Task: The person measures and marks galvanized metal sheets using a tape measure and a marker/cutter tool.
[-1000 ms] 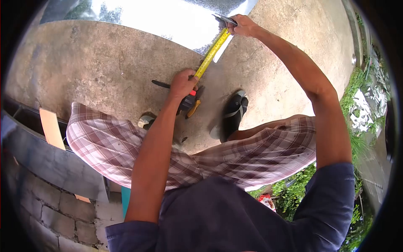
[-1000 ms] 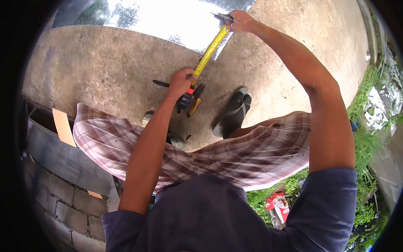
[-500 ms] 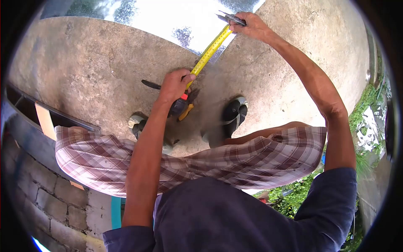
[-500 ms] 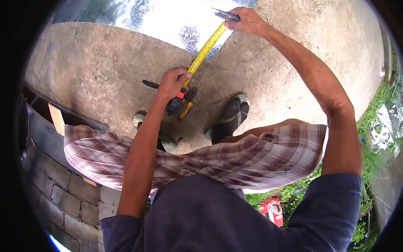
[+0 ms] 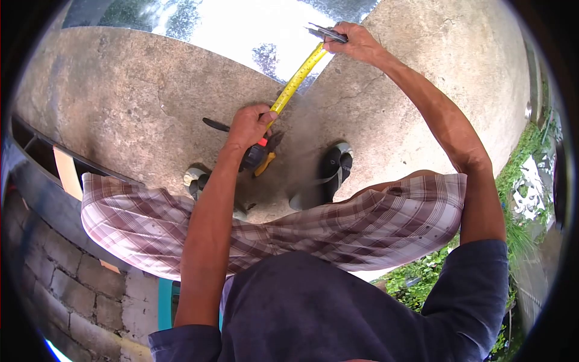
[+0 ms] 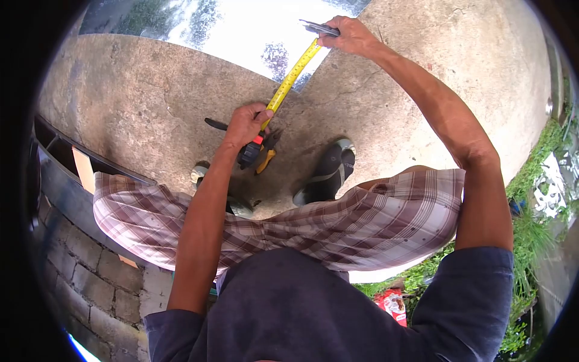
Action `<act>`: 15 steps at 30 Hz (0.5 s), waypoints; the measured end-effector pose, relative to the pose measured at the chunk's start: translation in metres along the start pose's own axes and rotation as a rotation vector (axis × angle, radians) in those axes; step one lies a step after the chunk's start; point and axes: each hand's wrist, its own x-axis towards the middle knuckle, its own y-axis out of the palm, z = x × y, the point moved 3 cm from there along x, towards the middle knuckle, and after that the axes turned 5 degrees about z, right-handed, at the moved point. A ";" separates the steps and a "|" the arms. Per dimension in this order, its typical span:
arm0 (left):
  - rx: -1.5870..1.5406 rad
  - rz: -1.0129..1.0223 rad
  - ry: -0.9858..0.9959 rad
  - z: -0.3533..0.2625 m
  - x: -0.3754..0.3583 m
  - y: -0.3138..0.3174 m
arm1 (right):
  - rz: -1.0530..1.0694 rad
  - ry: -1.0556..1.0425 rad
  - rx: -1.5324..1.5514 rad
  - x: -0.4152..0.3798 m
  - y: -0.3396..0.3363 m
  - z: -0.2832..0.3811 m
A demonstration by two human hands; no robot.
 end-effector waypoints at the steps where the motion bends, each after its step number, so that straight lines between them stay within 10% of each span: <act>1: 0.008 -0.004 -0.003 -0.001 -0.001 0.000 | 0.022 0.021 -0.041 0.000 -0.001 0.001; 15: 0.371 -0.167 0.202 0.014 0.016 0.010 | -0.010 0.164 -0.167 -0.008 -0.004 0.016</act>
